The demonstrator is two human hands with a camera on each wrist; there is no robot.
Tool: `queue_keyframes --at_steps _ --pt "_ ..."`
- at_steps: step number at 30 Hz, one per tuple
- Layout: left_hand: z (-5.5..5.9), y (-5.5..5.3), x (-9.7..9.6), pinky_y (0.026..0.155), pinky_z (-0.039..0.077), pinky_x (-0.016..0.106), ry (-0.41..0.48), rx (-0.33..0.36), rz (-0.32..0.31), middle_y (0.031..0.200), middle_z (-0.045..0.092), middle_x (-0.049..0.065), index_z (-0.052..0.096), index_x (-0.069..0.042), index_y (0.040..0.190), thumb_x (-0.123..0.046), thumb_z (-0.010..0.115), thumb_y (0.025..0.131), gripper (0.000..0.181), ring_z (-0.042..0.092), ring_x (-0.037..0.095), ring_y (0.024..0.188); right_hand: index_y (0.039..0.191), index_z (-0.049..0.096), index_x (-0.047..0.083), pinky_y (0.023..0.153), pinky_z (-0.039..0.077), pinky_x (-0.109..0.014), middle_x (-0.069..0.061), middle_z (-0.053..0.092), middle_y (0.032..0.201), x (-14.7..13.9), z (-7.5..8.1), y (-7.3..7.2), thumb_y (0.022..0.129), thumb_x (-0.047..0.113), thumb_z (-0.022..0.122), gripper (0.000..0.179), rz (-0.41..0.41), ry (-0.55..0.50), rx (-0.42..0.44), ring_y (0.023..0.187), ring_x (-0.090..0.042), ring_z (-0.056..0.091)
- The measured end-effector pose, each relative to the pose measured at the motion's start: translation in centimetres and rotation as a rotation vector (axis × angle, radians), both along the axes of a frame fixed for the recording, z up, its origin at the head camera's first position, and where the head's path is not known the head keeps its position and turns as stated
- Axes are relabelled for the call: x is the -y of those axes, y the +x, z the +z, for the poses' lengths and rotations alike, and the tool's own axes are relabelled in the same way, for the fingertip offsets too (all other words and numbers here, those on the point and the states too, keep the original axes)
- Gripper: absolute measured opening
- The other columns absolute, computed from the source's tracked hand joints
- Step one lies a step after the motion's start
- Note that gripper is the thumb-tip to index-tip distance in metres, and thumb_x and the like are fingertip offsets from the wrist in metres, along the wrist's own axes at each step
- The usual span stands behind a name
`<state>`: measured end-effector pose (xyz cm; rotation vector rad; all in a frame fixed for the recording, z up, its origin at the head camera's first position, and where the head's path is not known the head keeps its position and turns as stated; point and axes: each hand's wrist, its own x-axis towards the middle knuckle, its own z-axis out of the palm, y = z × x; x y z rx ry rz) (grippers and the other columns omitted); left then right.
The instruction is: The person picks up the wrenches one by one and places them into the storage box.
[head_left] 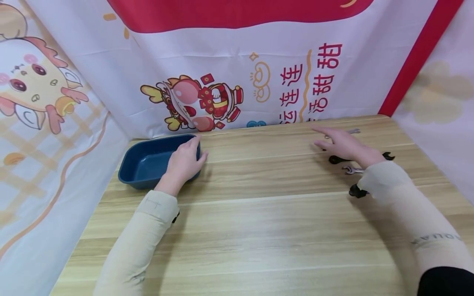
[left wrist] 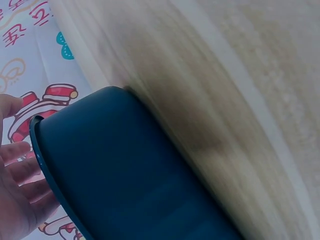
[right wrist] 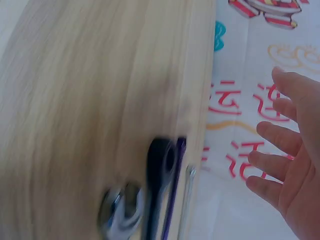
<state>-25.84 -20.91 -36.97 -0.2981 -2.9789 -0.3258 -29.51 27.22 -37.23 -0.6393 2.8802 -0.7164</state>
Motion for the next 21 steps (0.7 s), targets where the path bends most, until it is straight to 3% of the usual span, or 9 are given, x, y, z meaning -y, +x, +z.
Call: queue_keyframes --at_steps 6,10,17,21 --pt "-0.4 0.0 0.2 0.111 0.039 0.059 -0.033 0.037 -0.019 0.158 0.040 0.023 0.038 -0.001 0.156 -0.036 0.059 0.104 0.067 0.044 0.043 0.139 0.158 0.036 0.004 0.113 0.030 -0.066 -0.028 0.037 0.158 -2.2 -1.2 -0.1 0.108 0.042 0.052 0.065 -0.030 0.014 0.031 0.138 -0.050 0.042" --pt "-0.7 0.2 0.3 0.109 0.040 0.061 -0.065 0.059 -0.026 0.161 0.035 0.023 0.036 -0.001 0.158 -0.036 0.059 0.104 0.069 0.042 0.045 0.140 0.156 0.040 0.003 0.107 0.035 -0.069 -0.032 0.042 0.152 -3.9 -1.9 0.0 0.108 0.030 0.054 0.057 -0.028 0.021 0.033 0.129 -0.052 0.050" --pt "-1.3 0.4 0.4 0.106 0.042 0.063 -0.091 0.090 -0.041 0.164 0.031 0.019 0.037 -0.005 0.158 -0.034 0.060 0.103 0.067 0.043 0.044 0.140 0.151 0.045 -0.001 0.108 0.031 -0.071 -0.035 0.045 0.147 -6.2 -2.9 -0.2 0.106 0.016 0.059 0.051 -0.032 0.084 0.017 0.135 -0.057 0.040" --pt "-1.4 0.5 0.4 0.104 0.044 0.064 -0.094 0.102 -0.047 0.164 0.031 0.017 0.037 -0.007 0.159 -0.033 0.063 0.102 0.067 0.047 0.044 0.137 0.148 0.048 -0.005 0.108 0.033 -0.070 -0.035 0.048 0.144 -6.8 -3.4 -0.2 0.103 0.011 0.062 0.049 -0.024 0.106 0.000 0.133 -0.056 0.043"
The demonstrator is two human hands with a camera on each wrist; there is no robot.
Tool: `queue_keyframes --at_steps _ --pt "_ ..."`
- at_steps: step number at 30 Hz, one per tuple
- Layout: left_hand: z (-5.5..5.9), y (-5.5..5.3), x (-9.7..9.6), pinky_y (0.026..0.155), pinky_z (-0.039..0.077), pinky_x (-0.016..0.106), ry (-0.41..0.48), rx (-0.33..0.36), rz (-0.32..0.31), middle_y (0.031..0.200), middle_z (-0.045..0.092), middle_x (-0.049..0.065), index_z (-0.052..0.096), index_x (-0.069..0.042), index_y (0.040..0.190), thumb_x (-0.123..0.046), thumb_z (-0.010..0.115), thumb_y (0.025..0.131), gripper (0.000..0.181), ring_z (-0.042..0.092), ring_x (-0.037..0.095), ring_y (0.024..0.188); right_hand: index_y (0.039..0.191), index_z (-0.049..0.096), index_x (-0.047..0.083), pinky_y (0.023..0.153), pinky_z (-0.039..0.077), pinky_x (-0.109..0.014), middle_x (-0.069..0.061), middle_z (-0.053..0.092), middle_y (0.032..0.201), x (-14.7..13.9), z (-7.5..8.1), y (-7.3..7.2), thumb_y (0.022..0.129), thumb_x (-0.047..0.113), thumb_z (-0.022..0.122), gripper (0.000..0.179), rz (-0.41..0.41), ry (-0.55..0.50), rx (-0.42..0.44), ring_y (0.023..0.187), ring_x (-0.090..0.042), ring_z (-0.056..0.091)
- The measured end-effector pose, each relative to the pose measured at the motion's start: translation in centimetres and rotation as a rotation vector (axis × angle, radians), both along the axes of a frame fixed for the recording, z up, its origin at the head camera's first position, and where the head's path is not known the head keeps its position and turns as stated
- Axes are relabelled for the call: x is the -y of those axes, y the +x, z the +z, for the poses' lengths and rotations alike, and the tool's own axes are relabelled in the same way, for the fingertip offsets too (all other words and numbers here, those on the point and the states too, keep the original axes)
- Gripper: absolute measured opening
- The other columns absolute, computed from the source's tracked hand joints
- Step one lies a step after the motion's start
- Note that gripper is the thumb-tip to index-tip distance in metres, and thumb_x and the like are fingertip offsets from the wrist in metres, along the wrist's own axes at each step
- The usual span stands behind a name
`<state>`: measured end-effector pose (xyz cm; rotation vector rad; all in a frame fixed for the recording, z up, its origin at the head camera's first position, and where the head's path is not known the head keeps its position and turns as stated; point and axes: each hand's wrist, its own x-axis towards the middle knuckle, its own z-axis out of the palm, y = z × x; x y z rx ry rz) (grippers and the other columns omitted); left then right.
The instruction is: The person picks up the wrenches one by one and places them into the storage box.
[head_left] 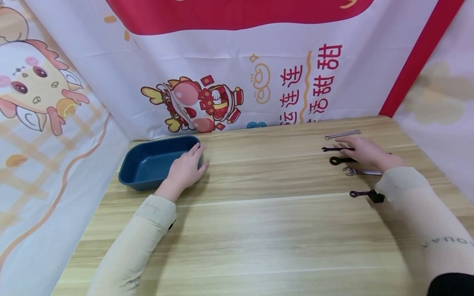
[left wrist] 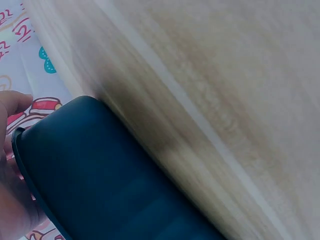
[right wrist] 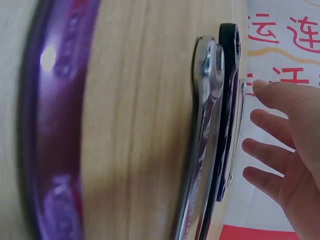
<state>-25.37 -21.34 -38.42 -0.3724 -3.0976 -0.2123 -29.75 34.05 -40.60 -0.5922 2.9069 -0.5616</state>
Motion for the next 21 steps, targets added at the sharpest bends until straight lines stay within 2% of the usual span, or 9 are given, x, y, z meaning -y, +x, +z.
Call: queue_keyframes --at_steps 5,13,16,21 --pt "-0.5 0.0 0.0 0.103 0.045 0.062 0.030 0.010 -0.013 0.165 0.028 0.018 0.036 -0.007 0.159 -0.029 0.063 0.103 0.066 0.050 0.044 0.135 0.141 0.054 -0.007 0.105 0.036 -0.070 -0.035 0.054 0.138 -0.6 -0.3 0.1 0.101 0.006 0.063 0.044 0.003 -0.002 -0.035 0.127 -0.056 0.049" --pt "-1.0 0.2 0.3 0.102 0.047 0.062 0.080 0.026 -0.026 0.167 0.022 0.019 0.036 -0.010 0.160 -0.020 0.063 0.102 0.064 0.054 0.047 0.129 0.136 0.058 -0.009 0.105 0.037 -0.069 -0.037 0.055 0.135 -1.1 -0.8 0.0 0.098 0.000 0.062 0.039 -0.020 0.011 -0.043 0.125 -0.058 0.049" --pt "-1.2 0.2 0.2 0.095 0.052 0.061 0.090 0.022 -0.031 0.167 0.021 0.019 0.036 -0.010 0.160 -0.018 0.063 0.102 0.064 0.059 0.047 0.122 0.133 0.061 -0.010 0.104 0.038 -0.069 -0.036 0.057 0.132 -1.3 -1.0 -0.1 0.097 -0.002 0.063 0.036 -0.018 0.018 -0.060 0.123 -0.057 0.050" --pt "-1.3 0.3 0.0 0.073 0.058 0.055 0.100 0.008 -0.040 0.167 0.021 0.021 0.038 -0.013 0.159 -0.014 0.062 0.100 0.063 0.068 0.044 0.099 0.131 0.062 -0.010 0.104 0.038 -0.069 -0.035 0.058 0.132 -1.2 -1.0 -0.2 0.097 -0.004 0.062 0.034 -0.024 0.016 -0.060 0.123 -0.055 0.051"
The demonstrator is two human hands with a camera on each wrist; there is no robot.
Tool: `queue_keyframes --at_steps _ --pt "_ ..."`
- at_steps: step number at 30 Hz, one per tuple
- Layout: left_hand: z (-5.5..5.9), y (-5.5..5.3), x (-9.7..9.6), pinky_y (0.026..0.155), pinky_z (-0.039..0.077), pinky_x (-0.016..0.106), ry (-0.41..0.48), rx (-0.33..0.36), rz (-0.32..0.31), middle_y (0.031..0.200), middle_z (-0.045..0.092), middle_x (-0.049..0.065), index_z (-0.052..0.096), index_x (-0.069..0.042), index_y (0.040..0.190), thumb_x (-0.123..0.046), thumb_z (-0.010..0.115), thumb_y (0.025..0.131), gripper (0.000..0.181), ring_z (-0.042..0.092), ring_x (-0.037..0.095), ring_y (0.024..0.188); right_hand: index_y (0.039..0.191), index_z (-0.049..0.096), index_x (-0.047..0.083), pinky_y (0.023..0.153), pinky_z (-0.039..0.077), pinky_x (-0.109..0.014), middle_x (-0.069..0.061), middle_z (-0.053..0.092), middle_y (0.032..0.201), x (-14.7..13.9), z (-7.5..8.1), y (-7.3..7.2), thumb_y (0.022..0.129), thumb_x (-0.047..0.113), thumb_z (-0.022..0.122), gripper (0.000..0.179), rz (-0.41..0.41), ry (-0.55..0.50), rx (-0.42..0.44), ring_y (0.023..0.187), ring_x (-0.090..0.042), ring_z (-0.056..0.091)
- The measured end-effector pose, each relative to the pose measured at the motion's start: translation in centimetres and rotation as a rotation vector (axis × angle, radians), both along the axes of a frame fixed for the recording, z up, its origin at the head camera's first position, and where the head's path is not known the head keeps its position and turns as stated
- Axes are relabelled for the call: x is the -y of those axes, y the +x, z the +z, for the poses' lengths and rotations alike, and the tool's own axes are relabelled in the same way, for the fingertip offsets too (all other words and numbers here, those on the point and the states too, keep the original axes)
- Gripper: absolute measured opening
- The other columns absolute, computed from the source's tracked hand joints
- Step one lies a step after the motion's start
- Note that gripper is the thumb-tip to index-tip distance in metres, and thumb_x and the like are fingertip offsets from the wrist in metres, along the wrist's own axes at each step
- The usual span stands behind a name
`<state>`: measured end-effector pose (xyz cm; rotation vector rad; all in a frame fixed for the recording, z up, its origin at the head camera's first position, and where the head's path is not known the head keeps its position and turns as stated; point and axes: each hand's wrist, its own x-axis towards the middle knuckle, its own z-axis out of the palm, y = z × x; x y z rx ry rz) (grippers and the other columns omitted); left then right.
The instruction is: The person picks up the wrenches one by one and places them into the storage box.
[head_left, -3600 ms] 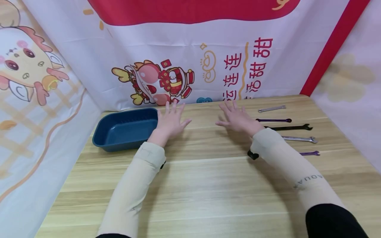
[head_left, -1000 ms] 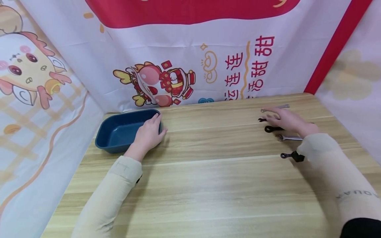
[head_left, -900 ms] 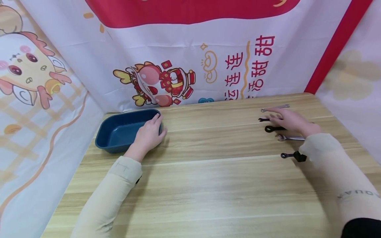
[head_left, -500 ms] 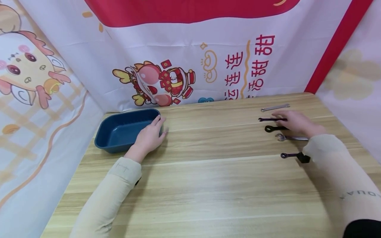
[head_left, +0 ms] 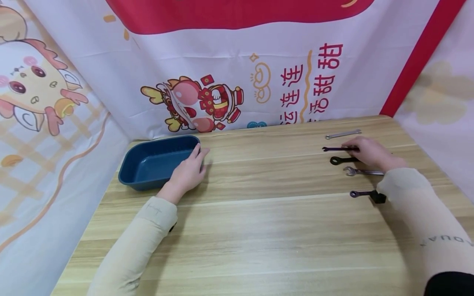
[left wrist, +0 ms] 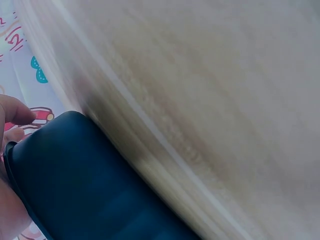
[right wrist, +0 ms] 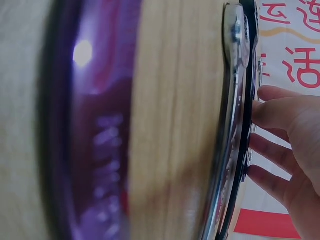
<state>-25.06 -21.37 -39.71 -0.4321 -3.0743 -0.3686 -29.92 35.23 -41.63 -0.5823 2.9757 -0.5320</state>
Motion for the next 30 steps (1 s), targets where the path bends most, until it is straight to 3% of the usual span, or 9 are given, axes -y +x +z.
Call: queue_keyframes --at_steps 13,19,28,30 --pt "0.0 0.1 -0.6 0.056 0.055 0.043 0.002 -0.012 -0.002 0.166 0.021 0.024 0.038 -0.015 0.159 -0.011 0.063 0.099 0.065 0.066 0.034 0.071 0.126 0.067 -0.006 0.102 0.039 -0.069 -0.034 0.058 0.126 0.0 0.1 0.1 0.097 -0.004 0.061 0.030 -0.022 0.025 0.010 0.119 -0.052 0.053" --pt "-0.1 0.1 -1.4 0.057 0.054 0.043 0.000 0.007 -0.020 0.167 0.021 0.021 0.037 -0.012 0.159 -0.010 0.062 0.099 0.065 0.065 0.032 0.069 0.124 0.069 -0.005 0.100 0.041 -0.068 -0.032 0.061 0.125 0.0 -0.2 -0.1 0.097 -0.005 0.062 0.028 -0.029 0.029 0.011 0.117 -0.051 0.055" --pt "0.3 0.4 -2.7 0.076 0.059 0.052 -0.009 0.035 -0.001 0.168 0.021 0.016 0.032 -0.007 0.161 -0.012 0.060 0.101 0.066 0.070 0.040 0.099 0.123 0.070 -0.004 0.098 0.043 -0.068 -0.031 0.064 0.122 0.2 -0.1 -0.3 0.097 -0.005 0.062 0.027 -0.032 0.029 0.019 0.114 -0.049 0.058" --pt "0.3 0.4 -2.9 0.077 0.059 0.052 -0.010 0.038 0.000 0.168 0.021 0.016 0.032 -0.007 0.161 -0.012 0.059 0.101 0.066 0.069 0.040 0.099 0.122 0.070 -0.005 0.096 0.045 -0.067 -0.030 0.065 0.119 0.2 -0.2 -0.4 0.096 -0.006 0.062 0.027 -0.030 0.026 0.018 0.112 -0.049 0.059"
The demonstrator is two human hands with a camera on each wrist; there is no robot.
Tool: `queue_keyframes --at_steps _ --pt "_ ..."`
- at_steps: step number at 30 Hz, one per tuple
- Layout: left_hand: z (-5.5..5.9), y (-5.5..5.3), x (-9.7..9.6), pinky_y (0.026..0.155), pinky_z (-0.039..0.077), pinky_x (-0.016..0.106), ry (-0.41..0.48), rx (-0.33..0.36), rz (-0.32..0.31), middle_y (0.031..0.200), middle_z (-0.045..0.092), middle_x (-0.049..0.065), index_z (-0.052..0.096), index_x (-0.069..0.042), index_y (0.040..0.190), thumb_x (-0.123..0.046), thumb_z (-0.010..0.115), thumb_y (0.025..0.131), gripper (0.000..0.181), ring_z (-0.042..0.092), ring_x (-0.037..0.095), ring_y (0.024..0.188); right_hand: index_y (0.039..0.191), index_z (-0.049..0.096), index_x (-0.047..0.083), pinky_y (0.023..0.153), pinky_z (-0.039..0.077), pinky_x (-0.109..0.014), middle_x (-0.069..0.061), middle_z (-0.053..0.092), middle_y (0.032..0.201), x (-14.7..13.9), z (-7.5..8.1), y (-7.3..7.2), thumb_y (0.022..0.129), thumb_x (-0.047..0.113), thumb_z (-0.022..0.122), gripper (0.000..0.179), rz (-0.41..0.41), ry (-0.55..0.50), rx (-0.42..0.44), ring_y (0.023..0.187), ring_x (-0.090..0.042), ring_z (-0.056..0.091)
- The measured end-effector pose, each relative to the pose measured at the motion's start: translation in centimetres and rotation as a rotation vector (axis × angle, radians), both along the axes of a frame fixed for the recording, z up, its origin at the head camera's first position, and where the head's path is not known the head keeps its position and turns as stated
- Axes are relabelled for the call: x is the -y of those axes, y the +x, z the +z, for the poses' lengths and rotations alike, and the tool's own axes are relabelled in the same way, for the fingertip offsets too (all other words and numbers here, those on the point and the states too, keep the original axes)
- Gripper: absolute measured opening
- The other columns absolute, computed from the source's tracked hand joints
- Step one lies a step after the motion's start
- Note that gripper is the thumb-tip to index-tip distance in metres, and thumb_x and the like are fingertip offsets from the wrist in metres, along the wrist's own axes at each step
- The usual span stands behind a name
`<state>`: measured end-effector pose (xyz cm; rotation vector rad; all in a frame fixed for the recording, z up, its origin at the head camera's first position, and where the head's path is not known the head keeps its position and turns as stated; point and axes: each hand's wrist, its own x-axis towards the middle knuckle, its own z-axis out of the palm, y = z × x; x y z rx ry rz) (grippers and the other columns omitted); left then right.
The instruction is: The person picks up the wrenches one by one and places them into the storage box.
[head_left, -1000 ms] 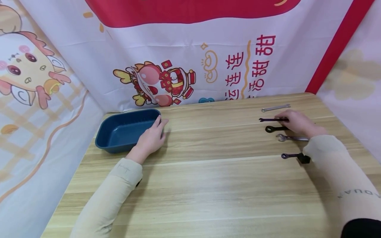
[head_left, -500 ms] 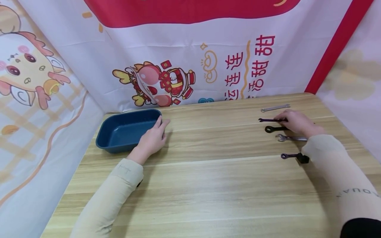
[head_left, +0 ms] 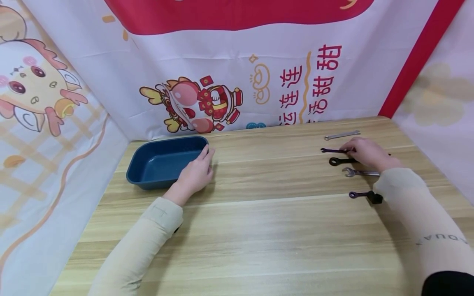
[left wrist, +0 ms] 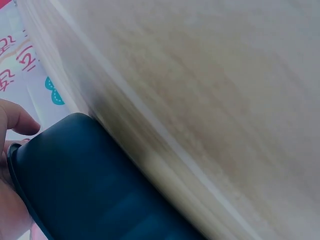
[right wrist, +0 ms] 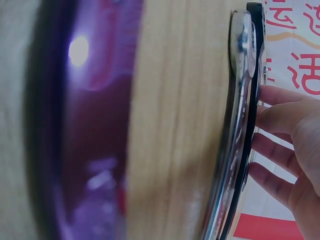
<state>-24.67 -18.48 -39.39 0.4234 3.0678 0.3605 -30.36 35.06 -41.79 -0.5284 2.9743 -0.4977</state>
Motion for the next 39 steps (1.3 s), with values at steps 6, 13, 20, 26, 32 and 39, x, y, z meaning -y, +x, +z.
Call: queue_keyframes --at_steps 6,13,20,26,32,39 --pt "0.1 -0.1 -0.5 0.080 0.059 0.051 -0.003 0.011 0.001 0.169 0.019 0.015 0.032 -0.007 0.161 -0.014 0.060 0.101 0.066 0.069 0.038 0.101 0.122 0.069 -0.005 0.094 0.047 -0.066 -0.029 0.066 0.116 0.0 -0.1 -0.1 0.096 -0.006 0.061 0.027 -0.004 -0.008 0.006 0.108 -0.047 0.061" --pt "-0.1 -0.2 -1.3 0.079 0.059 0.051 -0.001 0.013 -0.005 0.169 0.019 0.014 0.033 -0.008 0.161 -0.015 0.060 0.102 0.065 0.068 0.039 0.107 0.123 0.069 -0.005 0.098 0.043 -0.067 -0.029 0.064 0.120 0.4 0.2 0.1 0.097 -0.007 0.061 0.028 -0.010 -0.006 0.009 0.114 -0.048 0.057" --pt "0.0 -0.4 -2.2 0.093 0.055 0.055 0.001 0.015 -0.008 0.169 0.020 0.013 0.035 -0.007 0.160 -0.015 0.059 0.102 0.063 0.061 0.040 0.123 0.123 0.070 -0.004 0.096 0.046 -0.065 -0.025 0.065 0.118 0.4 0.3 0.1 0.097 -0.007 0.062 0.028 0.012 0.003 -0.014 0.112 -0.046 0.059" --pt "-0.1 -0.4 -3.2 0.094 0.055 0.053 0.000 0.020 -0.010 0.169 0.020 0.012 0.035 -0.007 0.160 -0.015 0.059 0.102 0.063 0.062 0.038 0.121 0.122 0.070 -0.004 0.095 0.047 -0.064 -0.024 0.065 0.116 0.3 0.2 0.2 0.096 -0.007 0.062 0.027 0.027 0.018 -0.035 0.110 -0.044 0.060" --pt "-0.2 -0.6 -4.1 0.091 0.057 0.050 -0.008 0.042 -0.006 0.170 0.018 0.010 0.034 -0.009 0.161 -0.015 0.059 0.103 0.063 0.063 0.036 0.121 0.121 0.070 -0.005 0.096 0.047 -0.063 -0.024 0.065 0.115 0.4 0.1 0.2 0.096 -0.007 0.063 0.027 0.048 0.036 -0.059 0.110 -0.045 0.060" --pt "-0.1 -0.5 -5.5 0.088 0.058 0.049 -0.006 0.052 -0.027 0.169 0.018 0.011 0.035 -0.008 0.160 -0.015 0.060 0.104 0.062 0.060 0.036 0.126 0.121 0.071 -0.005 0.095 0.049 -0.062 -0.021 0.066 0.113 0.4 0.1 0.3 0.095 -0.007 0.065 0.026 0.062 0.064 -0.063 0.108 -0.043 0.062"
